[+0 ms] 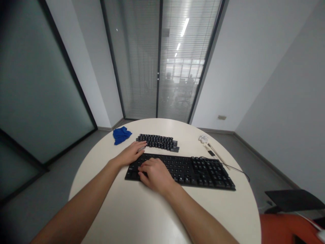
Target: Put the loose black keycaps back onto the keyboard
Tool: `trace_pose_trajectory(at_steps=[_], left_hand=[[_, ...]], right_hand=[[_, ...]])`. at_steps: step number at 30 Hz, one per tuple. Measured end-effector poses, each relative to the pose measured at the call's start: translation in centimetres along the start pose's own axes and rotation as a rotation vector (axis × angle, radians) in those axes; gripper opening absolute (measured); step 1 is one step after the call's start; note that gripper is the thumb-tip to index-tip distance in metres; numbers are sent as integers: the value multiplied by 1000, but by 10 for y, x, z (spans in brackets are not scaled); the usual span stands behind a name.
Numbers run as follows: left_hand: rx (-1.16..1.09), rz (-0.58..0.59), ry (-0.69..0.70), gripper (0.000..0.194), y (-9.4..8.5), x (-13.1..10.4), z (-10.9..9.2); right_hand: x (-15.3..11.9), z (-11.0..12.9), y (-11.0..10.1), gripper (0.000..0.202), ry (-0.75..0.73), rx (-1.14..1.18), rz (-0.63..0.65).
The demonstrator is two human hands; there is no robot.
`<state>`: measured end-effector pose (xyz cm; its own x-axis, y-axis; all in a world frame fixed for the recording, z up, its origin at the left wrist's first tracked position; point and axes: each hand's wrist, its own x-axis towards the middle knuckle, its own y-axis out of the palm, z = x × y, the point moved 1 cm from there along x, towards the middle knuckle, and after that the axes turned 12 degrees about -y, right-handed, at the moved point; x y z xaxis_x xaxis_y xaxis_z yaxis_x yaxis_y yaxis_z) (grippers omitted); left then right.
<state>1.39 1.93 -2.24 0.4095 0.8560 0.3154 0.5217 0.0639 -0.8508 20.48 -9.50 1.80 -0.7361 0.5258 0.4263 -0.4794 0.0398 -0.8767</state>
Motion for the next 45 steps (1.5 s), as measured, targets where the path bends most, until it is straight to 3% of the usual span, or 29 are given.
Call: trace_pose_trajectory(at_steps=[12,20,32,39,42,45], left_hand=[[60,-4,-79,38,-4,-1,-8],[120,-19,-243,33,-14,-1,-15],[128,-108,-397,20,-11,3,8],[38,-141,-404,24,-12,3,11],[-146,-171,-372,23,-14,5,7],[-335,-119,-282,21,-15,6,-3]], right_hand=[[6,10,-13,26,-36,-78,157],[6,11,-20,30,-36,-64,210],[5,10,-18,28,-49,-95,258],[-1,3,-10,29,-84,-24,166],[-6,-2,-6,29,-97,23,108],[-8,-8,-5,23,-58,24,73]])
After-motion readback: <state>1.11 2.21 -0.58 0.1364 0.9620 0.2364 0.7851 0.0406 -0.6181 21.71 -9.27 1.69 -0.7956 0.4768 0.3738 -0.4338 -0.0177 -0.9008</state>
